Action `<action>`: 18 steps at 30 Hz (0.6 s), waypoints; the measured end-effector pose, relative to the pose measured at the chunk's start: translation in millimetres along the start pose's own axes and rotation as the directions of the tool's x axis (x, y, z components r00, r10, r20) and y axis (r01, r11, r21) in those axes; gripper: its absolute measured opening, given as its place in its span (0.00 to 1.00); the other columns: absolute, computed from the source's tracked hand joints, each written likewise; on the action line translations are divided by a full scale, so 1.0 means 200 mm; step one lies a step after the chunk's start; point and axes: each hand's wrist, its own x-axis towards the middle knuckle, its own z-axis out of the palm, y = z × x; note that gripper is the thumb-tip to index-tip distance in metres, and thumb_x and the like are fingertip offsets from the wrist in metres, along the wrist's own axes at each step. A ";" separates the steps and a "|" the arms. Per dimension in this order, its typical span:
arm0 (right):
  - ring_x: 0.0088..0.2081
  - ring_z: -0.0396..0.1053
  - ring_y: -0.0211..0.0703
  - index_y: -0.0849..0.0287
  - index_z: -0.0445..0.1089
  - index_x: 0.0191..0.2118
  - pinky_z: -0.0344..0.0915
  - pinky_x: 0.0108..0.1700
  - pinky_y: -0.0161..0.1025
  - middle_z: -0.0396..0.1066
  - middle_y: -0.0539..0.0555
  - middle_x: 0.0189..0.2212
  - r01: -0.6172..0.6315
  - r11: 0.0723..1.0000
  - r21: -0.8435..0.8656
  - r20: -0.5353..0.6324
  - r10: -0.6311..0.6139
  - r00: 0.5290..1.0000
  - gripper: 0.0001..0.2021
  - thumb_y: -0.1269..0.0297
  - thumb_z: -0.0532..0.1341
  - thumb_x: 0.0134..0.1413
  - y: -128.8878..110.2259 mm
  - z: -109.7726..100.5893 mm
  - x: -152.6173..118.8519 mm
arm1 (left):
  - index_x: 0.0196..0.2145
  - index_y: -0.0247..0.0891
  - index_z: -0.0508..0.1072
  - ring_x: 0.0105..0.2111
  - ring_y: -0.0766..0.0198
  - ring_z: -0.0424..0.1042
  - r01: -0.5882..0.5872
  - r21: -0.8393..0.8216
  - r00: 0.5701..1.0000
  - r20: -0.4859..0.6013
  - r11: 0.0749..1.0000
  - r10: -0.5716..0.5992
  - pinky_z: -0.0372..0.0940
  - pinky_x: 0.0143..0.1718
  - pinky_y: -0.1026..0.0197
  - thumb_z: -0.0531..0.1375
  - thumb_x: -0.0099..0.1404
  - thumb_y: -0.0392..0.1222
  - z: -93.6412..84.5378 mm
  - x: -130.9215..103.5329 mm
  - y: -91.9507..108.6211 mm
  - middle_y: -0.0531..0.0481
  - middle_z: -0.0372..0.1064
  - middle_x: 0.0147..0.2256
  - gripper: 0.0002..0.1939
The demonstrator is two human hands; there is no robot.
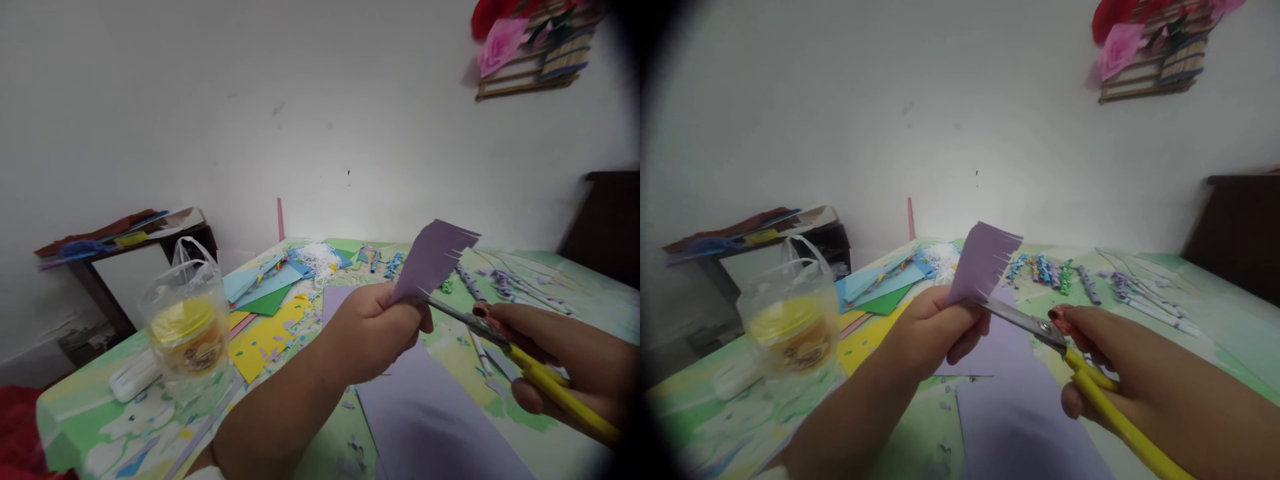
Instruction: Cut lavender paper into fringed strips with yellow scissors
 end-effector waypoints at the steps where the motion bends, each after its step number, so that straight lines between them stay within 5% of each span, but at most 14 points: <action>1: 0.28 0.65 0.49 0.48 0.64 0.41 0.65 0.29 0.43 0.68 0.50 0.28 0.007 1.000 -0.006 0.036 -0.007 0.999 0.17 0.47 0.58 0.46 0.00 0.00 0.00 | 0.20 0.37 0.64 0.13 0.74 0.49 0.000 -0.001 1.000 0.002 1.000 0.000 0.44 0.15 0.68 0.51 0.55 0.39 0.00 0.00 0.00 0.59 0.52 0.13 0.08; 18: 0.22 0.61 0.43 0.51 0.64 0.35 0.61 0.22 0.37 0.61 0.47 0.20 -0.011 0.993 -0.114 0.020 0.014 1.000 0.13 0.50 0.59 0.44 -0.02 -0.02 0.02 | 0.20 0.37 0.64 0.15 0.74 0.51 -0.041 -0.009 0.995 0.094 0.999 0.041 0.47 0.18 0.67 0.51 0.57 0.38 -0.01 0.00 0.00 0.59 0.52 0.13 0.10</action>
